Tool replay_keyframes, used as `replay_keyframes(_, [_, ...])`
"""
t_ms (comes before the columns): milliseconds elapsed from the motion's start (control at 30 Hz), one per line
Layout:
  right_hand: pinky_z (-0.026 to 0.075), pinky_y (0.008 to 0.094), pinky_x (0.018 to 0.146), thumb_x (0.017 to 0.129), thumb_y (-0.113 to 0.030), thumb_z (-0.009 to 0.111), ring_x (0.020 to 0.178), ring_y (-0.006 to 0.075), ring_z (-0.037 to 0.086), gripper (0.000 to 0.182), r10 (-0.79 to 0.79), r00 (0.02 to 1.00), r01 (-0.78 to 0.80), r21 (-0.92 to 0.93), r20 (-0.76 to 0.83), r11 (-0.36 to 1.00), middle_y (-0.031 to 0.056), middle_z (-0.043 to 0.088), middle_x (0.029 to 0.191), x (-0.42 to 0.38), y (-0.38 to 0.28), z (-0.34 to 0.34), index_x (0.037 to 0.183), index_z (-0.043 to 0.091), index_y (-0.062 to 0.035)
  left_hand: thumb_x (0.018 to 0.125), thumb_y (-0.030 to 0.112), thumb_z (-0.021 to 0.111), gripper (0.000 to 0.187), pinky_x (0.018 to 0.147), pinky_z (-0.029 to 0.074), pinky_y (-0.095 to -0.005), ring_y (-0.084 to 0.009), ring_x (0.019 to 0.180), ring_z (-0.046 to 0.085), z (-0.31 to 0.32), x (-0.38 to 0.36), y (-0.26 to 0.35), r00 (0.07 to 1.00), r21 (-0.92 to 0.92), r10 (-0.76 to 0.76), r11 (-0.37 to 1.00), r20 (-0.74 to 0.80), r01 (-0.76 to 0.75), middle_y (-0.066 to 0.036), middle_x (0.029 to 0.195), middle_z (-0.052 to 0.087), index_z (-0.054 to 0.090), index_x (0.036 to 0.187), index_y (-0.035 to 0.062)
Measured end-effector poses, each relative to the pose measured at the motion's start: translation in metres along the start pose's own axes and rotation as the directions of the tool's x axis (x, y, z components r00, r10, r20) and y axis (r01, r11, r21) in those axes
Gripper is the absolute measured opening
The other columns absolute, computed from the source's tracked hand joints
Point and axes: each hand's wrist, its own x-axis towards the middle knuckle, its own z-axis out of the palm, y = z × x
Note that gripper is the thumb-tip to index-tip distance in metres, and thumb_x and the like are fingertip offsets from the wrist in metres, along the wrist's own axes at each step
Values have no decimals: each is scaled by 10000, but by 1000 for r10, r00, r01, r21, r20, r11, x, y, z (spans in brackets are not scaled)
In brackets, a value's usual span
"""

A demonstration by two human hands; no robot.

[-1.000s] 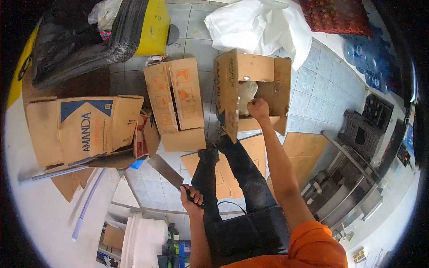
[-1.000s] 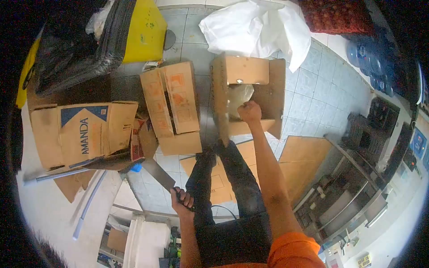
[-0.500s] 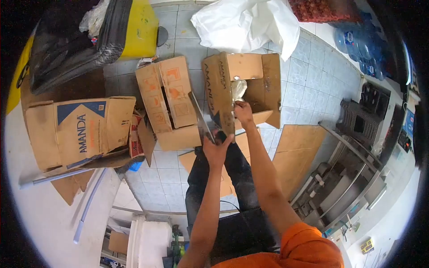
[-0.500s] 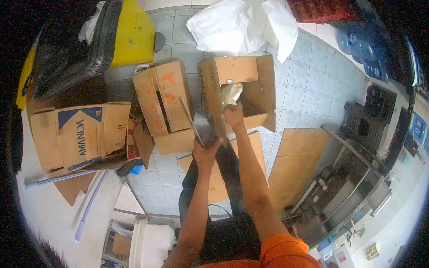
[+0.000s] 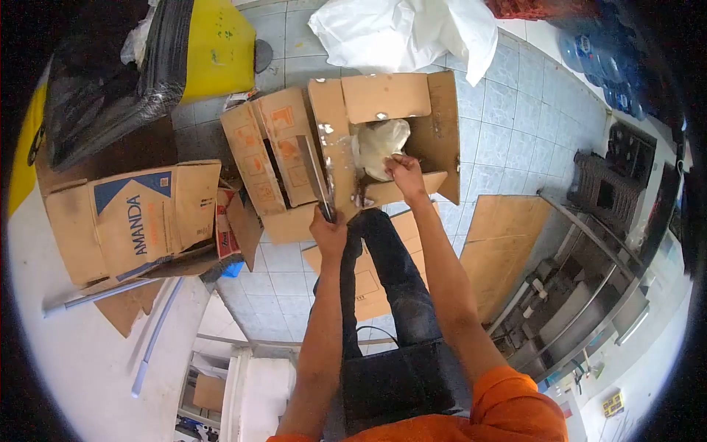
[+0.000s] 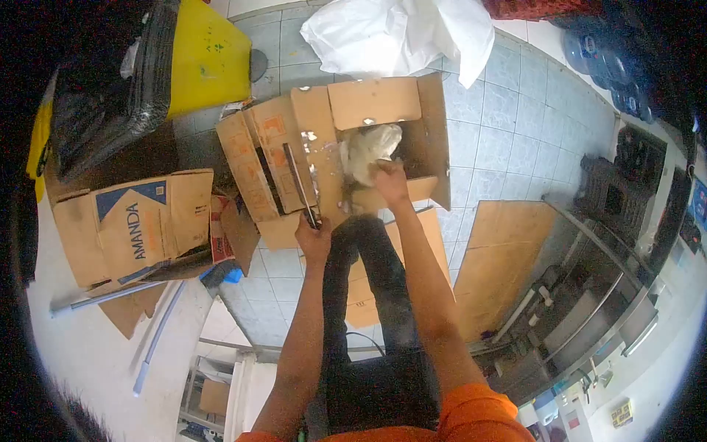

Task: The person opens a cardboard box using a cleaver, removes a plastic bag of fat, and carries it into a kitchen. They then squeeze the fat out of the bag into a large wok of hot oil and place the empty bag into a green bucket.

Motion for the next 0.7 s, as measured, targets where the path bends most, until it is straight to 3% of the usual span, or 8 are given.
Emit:
replay_keyframes(67, [361,217,545,860,-132,640,590,61,483,111,-20,999,18,56,28,998,-21,565,665,-14,-13,-6,792,646,-45,783,53,688,180,526,437,-296,-149,539,536,-1,-10,22,992,65,126,990,-29,-124,-54,625,539,514,825,34])
replay_keyframes(167, [321,201,545,873,-143,631,583,37,445,111,66,996,-58,144,-56,988,-50,529,659,-43,-37,-29,781,639,-83,778,53,683,173,549,457,-322,-187,563,558,14,-12,18,988,15,81,997,-130,-80,-80,643,551,529,850,22])
replay_keyframes(200, [358,207,565,872,-165,642,637,54,494,110,93,994,-85,129,-57,988,-37,576,733,-57,-47,-42,865,662,-57,778,53,683,173,549,457,-322,-187,563,558,17,-10,18,988,5,77,997,-135,-77,-80,643,551,529,850,22])
replay_keyframes(267, [374,205,577,873,-194,654,678,56,526,167,110,993,-101,153,-52,983,-34,610,791,-87,-70,-60,937,677,-42,753,76,657,167,540,465,-378,-290,537,576,15,1,21,979,60,61,997,-195,-50,-139,623,570,514,806,8])
replay_keyframes(400, [344,192,570,881,-195,647,658,26,487,141,87,996,-91,181,33,979,-56,583,771,-149,-143,-75,915,653,-59,744,93,673,182,545,467,-387,-276,553,587,3,12,21,977,71,50,997,-207,-35,-137,635,580,518,799,16])
replay_keyframes(467, [339,181,575,886,-192,641,638,18,456,127,95,989,-75,177,-112,981,-68,566,755,-176,-166,-79,914,652,-68,733,116,697,202,547,471,-384,-251,556,586,-4,12,27,992,52,-26,998,-121,32,-128,633,582,527,797,27])
replay_keyframes(600, [345,170,569,895,-185,628,626,19,443,126,31,1000,-31,150,7,988,-69,556,752,-221,-214,-81,919,645,-62,732,134,740,235,551,486,-352,-209,595,615,-10,6,23,995,-20,-37,999,-95,35,-113,657,609,548,808,22])
replay_keyframes(700, [358,157,566,896,-180,625,625,18,451,131,-10,992,33,183,-122,983,-63,557,741,-248,-248,-76,907,640,-51,750,152,767,264,558,508,-320,-179,615,641,-23,-6,23,994,-183,-85,981,-74,70,-93,709,651,569,845,7])
